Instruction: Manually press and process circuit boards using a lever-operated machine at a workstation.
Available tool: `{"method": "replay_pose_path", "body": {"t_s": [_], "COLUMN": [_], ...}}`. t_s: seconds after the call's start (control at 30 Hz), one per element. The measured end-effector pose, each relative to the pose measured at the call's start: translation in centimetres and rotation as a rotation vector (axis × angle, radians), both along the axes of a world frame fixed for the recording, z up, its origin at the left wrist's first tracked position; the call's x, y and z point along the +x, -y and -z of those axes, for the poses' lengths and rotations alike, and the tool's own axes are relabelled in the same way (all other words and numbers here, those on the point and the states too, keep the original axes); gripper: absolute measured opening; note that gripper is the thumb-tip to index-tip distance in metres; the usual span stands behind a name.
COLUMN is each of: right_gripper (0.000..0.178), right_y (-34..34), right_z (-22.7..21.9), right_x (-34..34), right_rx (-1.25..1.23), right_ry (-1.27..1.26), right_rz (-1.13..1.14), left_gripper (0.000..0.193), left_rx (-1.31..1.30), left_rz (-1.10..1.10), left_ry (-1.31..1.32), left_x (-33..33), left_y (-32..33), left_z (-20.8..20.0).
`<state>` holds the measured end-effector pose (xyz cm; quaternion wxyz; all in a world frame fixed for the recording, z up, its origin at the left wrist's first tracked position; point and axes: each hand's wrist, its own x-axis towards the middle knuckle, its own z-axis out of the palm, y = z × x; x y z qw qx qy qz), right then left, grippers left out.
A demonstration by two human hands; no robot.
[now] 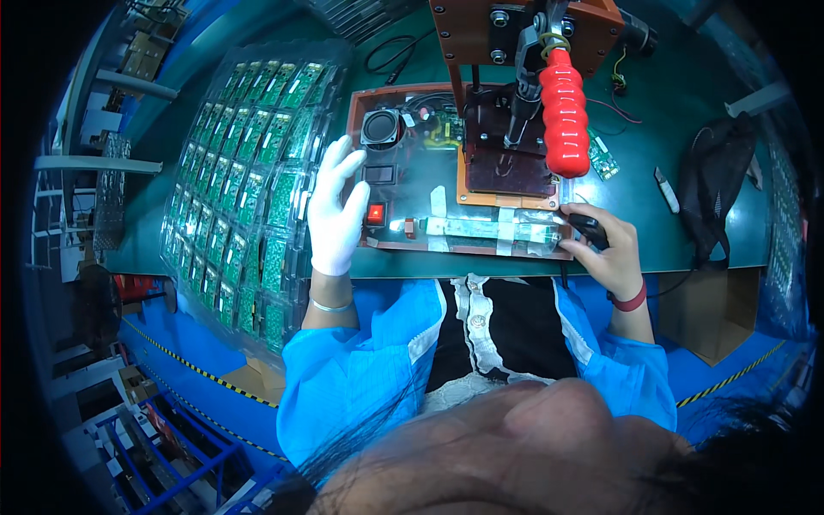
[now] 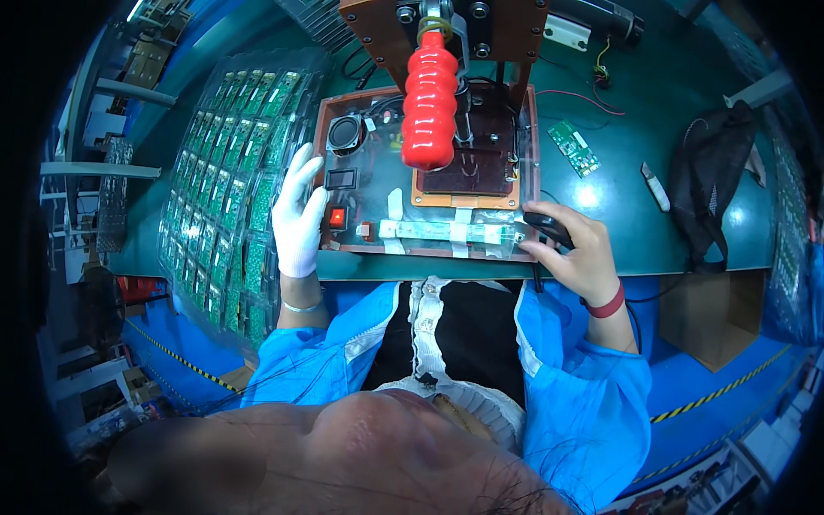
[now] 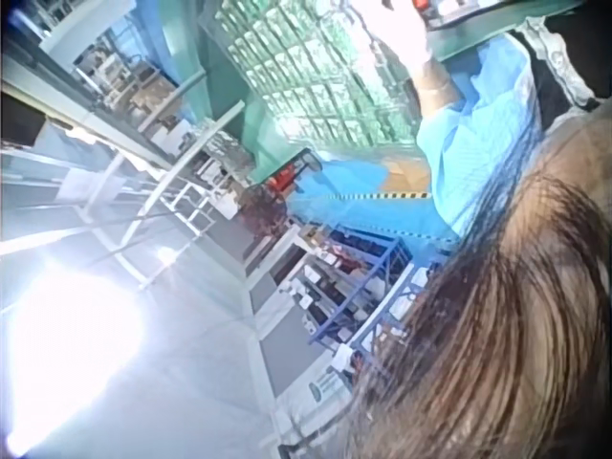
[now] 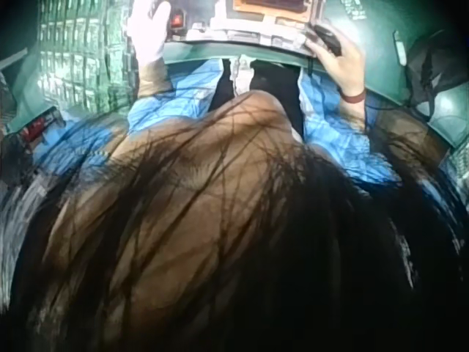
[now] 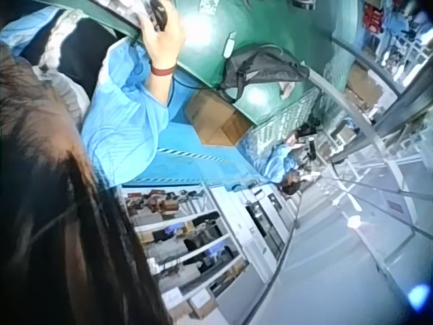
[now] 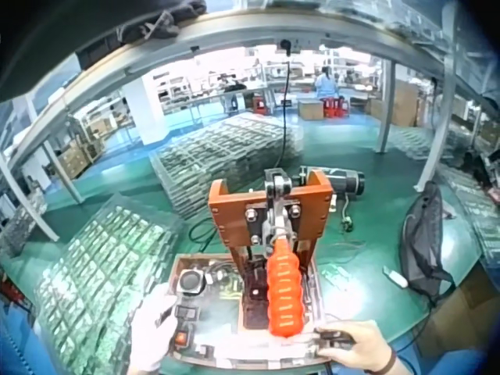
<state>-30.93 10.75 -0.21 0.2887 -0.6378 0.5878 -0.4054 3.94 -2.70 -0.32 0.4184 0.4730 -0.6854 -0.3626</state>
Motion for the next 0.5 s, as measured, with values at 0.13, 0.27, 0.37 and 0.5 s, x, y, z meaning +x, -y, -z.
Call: {"method": "replay_pose_path", "body": {"t_s": [0.13, 0.27, 0.37, 0.5], "right_gripper": [0.047, 0.046, 0.046, 0.048], "right_y": [-0.14, -0.16, -0.17, -0.12], "right_z": [0.68, 0.54, 0.76, 1.08], "right_x": [0.15, 0.21, 0.23, 0.41], "right_rx": [0.035, 0.053, 0.047, 0.011], "right_ry": [0.084, 0.08, 0.06, 0.006], "right_rz": [0.022, 0.037, 0.056, 0.087], "left_gripper": [0.042, 0.04, 0.04, 0.04], "left_rx": [-0.138, -0.107, -0.094, -0.087], "left_rz": [-0.018, -0.037, -0.037, -0.027], "left_ry": [0.13, 0.106, 0.096, 0.093], "left_x": [0.12, 0.42, 0.42, 0.38], "left_y": [-0.24, -0.43, -0.37, -0.33], "left_z": [0.29, 0.44, 0.45, 0.26]}}
